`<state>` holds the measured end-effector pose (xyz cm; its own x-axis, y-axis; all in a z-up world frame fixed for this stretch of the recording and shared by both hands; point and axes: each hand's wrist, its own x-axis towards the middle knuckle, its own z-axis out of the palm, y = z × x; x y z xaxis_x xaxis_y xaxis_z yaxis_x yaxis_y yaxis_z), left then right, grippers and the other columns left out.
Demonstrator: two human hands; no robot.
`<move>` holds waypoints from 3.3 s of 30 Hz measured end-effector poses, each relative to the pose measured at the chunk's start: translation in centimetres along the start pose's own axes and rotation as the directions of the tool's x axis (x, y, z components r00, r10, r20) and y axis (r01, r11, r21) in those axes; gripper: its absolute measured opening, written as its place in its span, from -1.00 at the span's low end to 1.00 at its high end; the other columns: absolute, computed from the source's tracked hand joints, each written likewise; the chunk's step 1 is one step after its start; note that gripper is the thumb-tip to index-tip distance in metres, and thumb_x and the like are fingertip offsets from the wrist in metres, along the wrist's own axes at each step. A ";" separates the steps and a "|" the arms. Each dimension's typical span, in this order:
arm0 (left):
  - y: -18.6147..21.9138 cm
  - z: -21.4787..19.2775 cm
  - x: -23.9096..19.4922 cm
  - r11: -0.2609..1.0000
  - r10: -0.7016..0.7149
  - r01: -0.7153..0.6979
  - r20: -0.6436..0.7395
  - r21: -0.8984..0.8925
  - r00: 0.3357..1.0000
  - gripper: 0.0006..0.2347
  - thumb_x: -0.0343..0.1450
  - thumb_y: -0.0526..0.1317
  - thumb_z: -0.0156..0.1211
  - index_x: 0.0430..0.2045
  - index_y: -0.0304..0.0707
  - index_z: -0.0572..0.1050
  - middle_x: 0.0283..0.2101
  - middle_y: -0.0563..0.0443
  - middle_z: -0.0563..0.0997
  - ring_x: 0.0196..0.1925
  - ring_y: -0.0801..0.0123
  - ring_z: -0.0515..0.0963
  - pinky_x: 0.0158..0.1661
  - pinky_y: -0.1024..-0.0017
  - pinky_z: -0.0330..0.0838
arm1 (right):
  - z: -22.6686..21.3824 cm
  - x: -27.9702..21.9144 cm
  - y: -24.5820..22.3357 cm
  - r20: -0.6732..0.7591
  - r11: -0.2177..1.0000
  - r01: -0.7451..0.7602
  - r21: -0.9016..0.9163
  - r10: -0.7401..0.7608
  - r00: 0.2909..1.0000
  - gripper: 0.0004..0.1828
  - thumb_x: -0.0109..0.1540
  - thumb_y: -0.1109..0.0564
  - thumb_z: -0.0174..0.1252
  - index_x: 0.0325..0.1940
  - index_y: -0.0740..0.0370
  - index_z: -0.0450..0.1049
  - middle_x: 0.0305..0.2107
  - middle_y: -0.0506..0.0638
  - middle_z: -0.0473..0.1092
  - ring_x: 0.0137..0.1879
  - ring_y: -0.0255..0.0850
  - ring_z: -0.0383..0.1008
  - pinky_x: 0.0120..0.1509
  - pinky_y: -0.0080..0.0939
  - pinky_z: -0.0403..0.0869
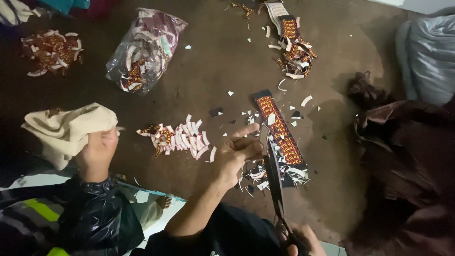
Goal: Trimming the edges of decorative fabric strips using scissors on a work table in a factory setting.
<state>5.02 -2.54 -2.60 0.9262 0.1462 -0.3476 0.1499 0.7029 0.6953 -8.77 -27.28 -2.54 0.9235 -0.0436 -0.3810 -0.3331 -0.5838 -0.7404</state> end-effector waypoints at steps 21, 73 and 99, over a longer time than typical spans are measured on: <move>-1.2 -1.4 0.5 0.988 0.157 -0.156 0.090 -0.017 0.983 -0.85 0.37 -0.20 0.38 -0.26 -0.21 0.63 -0.38 0.06 0.68 -0.39 0.39 0.63 -0.38 0.40 0.59 | -0.1 3.5 -1.5 0.591 0.904 -0.113 0.412 -0.170 0.789 -0.01 -0.17 -0.80 0.01 -0.48 0.24 0.40 -0.60 0.03 0.31 -0.50 -0.14 0.28 -0.34 -0.11 0.20; -13.6 -30.4 10.7 0.106 0.494 -0.060 0.000 0.993 0.870 -0.64 0.45 -0.41 0.18 -0.78 -0.18 0.22 -0.67 0.11 0.28 -0.54 0.45 0.27 -0.44 0.54 0.11 | -0.1 6.8 5.7 0.494 0.989 -0.091 0.119 0.021 0.869 -0.14 -0.04 -0.71 -0.10 -0.56 0.20 0.31 -0.62 -0.05 0.24 -0.44 -0.21 0.18 -0.31 -0.21 0.09; -26.3 -15.9 18.6 0.628 0.327 -0.280 0.080 0.726 0.942 -0.88 0.52 -0.26 0.22 -0.38 -0.31 0.63 -0.50 0.03 0.58 -0.60 0.52 0.30 -0.52 0.60 0.16 | 7.1 9.4 21.0 -0.334 0.861 0.376 -0.343 -0.486 0.808 -0.36 0.31 -0.30 -0.02 -0.40 0.33 0.58 -0.41 0.17 0.55 -0.23 -0.10 0.58 0.08 -0.17 0.50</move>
<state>12.79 -7.27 -37.29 0.9487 0.3122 -0.0497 0.0863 -0.1046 0.9908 -8.39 -34.22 -25.59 0.9712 -0.0228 0.2372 0.1256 -0.7968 -0.5910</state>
